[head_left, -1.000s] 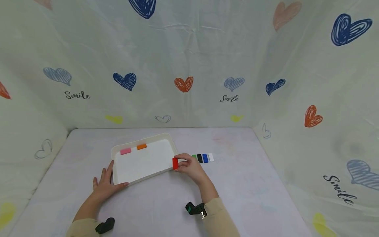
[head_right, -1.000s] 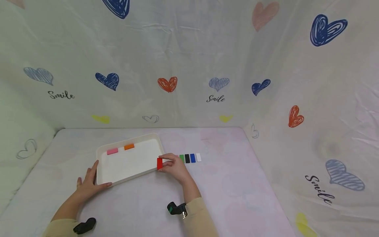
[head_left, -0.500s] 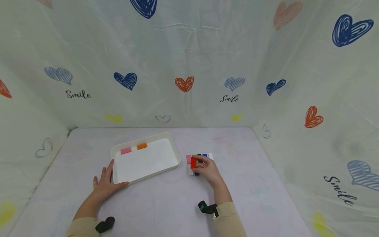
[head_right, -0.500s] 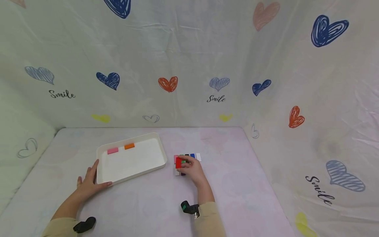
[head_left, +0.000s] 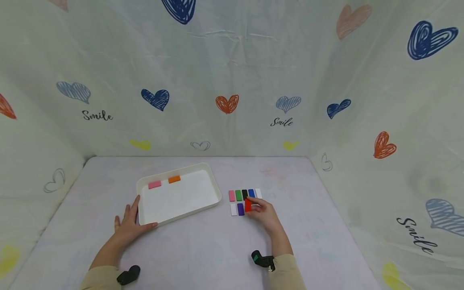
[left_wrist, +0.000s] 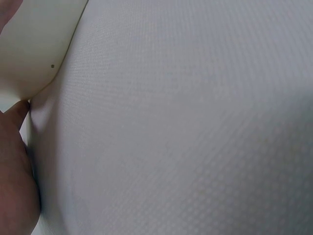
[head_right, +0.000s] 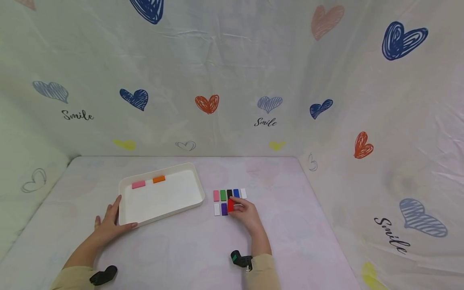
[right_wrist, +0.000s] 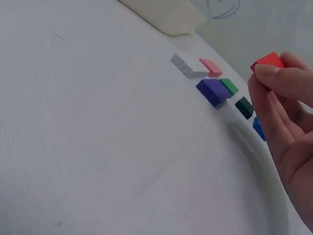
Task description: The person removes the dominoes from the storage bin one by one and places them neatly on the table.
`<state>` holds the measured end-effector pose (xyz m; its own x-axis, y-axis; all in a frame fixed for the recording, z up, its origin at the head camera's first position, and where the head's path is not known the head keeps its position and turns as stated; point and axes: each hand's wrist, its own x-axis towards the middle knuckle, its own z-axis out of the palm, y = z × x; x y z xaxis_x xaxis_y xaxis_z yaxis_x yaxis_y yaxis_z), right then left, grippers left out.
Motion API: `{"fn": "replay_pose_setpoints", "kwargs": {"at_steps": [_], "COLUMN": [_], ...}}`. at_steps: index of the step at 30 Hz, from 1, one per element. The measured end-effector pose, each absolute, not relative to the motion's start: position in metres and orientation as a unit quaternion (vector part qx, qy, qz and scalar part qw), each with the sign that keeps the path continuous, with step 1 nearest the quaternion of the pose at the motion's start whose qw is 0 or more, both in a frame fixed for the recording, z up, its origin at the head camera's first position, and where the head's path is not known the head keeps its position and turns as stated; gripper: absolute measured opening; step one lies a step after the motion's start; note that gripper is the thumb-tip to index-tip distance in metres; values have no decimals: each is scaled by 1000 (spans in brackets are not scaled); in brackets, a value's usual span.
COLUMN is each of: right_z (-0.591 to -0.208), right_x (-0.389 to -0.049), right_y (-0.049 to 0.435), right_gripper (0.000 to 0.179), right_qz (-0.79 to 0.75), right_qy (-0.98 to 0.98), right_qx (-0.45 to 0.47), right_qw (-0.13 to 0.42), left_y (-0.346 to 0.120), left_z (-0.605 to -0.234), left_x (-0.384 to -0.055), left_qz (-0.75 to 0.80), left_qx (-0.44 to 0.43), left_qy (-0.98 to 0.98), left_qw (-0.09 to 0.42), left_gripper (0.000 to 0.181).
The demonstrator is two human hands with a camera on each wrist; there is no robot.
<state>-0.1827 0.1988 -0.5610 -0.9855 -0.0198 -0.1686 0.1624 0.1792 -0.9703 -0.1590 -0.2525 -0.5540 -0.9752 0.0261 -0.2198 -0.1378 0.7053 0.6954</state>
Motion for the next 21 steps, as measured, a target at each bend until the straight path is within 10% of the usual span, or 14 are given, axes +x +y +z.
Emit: {"fn": "replay_pose_setpoints", "kwargs": {"at_steps": [21], "right_z": [-574], "right_x": [-191], "right_y": [213], "right_gripper": [47], "right_qz": [-586], "right_qy": [806], "right_qx": [2], "right_qw": [83], "left_y": [-251], "left_z": [-549], "left_x": [-158], "left_qz": [378], "left_qx": [-29], "left_qy": [919], "left_qw": [105], "left_gripper": [124]}}
